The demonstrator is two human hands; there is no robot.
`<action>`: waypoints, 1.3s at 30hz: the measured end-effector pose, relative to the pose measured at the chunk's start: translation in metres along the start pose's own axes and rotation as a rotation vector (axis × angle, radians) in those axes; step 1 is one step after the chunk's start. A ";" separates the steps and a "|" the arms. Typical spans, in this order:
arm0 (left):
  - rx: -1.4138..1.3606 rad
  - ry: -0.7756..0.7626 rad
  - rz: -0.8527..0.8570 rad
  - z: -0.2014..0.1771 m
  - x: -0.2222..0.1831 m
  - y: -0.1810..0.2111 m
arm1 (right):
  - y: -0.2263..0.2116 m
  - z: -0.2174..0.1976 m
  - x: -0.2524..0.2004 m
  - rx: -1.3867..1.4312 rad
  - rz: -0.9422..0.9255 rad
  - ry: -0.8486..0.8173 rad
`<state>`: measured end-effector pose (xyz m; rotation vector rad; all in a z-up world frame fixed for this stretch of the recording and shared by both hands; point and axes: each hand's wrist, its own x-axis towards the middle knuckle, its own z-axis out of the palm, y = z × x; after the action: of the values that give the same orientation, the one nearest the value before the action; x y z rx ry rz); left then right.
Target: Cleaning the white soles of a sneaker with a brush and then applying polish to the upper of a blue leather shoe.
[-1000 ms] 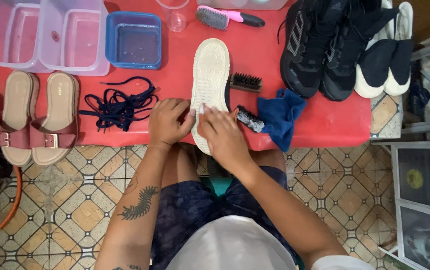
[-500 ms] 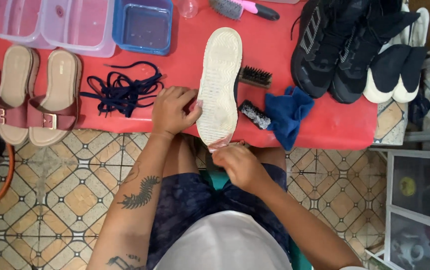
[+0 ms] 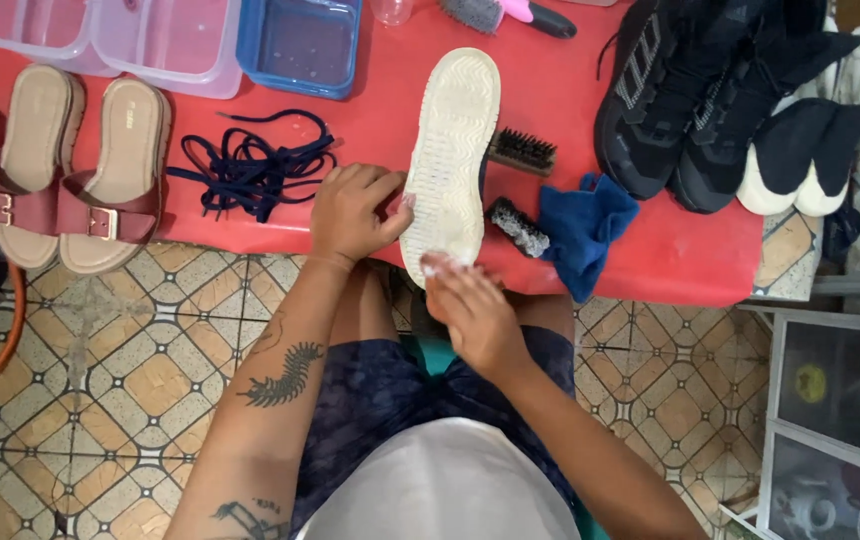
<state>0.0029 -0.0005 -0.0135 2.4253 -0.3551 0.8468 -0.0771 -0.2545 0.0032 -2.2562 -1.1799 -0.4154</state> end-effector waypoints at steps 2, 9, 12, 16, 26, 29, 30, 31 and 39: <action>-0.004 -0.001 -0.003 -0.004 -0.001 0.000 | -0.013 -0.001 0.000 0.058 -0.017 -0.029; 0.018 0.030 -0.009 -0.001 0.000 0.004 | -0.031 -0.015 0.001 0.768 0.795 -0.001; 0.002 0.040 -0.014 -0.002 0.001 0.003 | -0.014 -0.035 0.017 0.521 0.863 0.107; -0.026 0.036 -0.041 -0.004 0.002 0.004 | 0.013 -0.065 0.085 0.402 0.696 0.259; -0.060 0.048 0.008 -0.005 0.001 0.002 | 0.114 0.030 0.177 -0.097 -0.137 0.195; -0.051 0.063 0.004 -0.003 0.000 0.001 | 0.091 0.026 0.173 -0.160 -0.109 0.083; -0.043 0.070 0.002 -0.001 -0.001 0.000 | 0.082 0.022 0.171 -0.129 -0.058 0.024; -0.043 0.066 -0.004 0.000 -0.002 -0.003 | 0.085 0.025 0.166 -0.124 -0.057 0.018; -0.041 0.083 0.010 -0.001 -0.003 -0.002 | 0.074 0.006 0.138 0.094 -0.110 -0.237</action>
<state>0.0008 0.0018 -0.0156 2.3449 -0.3496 0.9322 0.0620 -0.1953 0.0436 -2.2101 -1.4163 -0.1322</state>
